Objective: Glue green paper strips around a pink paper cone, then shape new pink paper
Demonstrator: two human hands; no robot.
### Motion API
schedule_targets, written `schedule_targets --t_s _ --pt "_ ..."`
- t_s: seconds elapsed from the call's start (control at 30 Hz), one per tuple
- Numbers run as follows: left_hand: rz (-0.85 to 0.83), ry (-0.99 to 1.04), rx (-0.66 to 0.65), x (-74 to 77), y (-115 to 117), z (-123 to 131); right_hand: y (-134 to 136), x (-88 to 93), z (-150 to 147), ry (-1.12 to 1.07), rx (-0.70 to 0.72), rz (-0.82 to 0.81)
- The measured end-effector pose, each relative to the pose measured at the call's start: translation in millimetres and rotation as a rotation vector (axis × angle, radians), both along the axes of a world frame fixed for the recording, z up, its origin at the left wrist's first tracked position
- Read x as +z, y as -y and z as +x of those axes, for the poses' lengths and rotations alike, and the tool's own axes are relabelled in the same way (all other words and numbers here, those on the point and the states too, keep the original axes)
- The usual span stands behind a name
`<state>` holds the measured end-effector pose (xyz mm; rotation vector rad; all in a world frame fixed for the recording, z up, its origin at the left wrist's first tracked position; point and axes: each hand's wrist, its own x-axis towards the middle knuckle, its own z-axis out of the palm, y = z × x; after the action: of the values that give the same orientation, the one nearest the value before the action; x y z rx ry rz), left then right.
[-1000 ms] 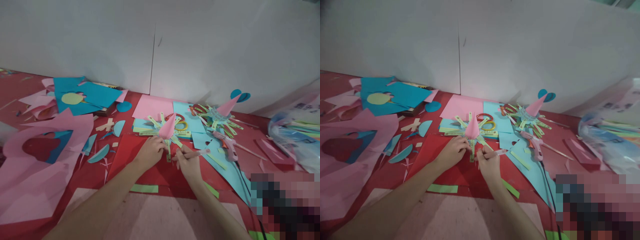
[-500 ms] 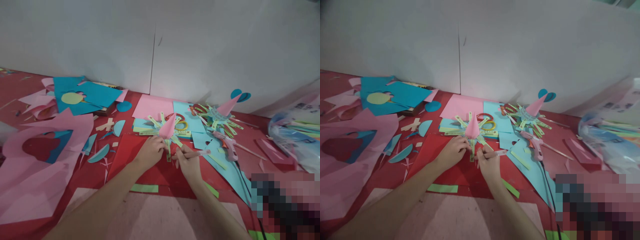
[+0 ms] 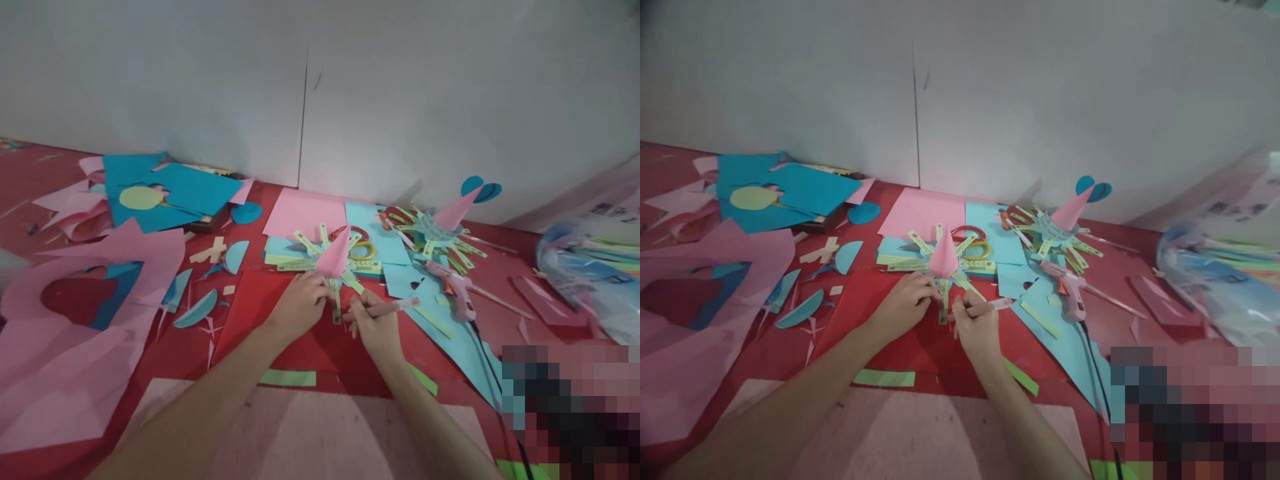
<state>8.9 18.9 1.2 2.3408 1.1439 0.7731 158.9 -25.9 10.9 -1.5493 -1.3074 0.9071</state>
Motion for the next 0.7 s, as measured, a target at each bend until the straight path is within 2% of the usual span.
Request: schedule_targets --t_s 0.53,0.63,0.7 --pt "0.025 0.002 0.005 -4.0 -1.3 0.3 -0.5 -2.3 1.1 0.039 -0.010 0.029" --pt "0.031 0.001 0.000 -3.8 -0.5 0.1 -0.1 -5.1 3.5 -0.020 -0.025 0.038" --pt "0.040 0.006 0.001 -2.5 0.1 0.0 -0.6 -6.0 5.8 -0.093 -0.091 0.084"
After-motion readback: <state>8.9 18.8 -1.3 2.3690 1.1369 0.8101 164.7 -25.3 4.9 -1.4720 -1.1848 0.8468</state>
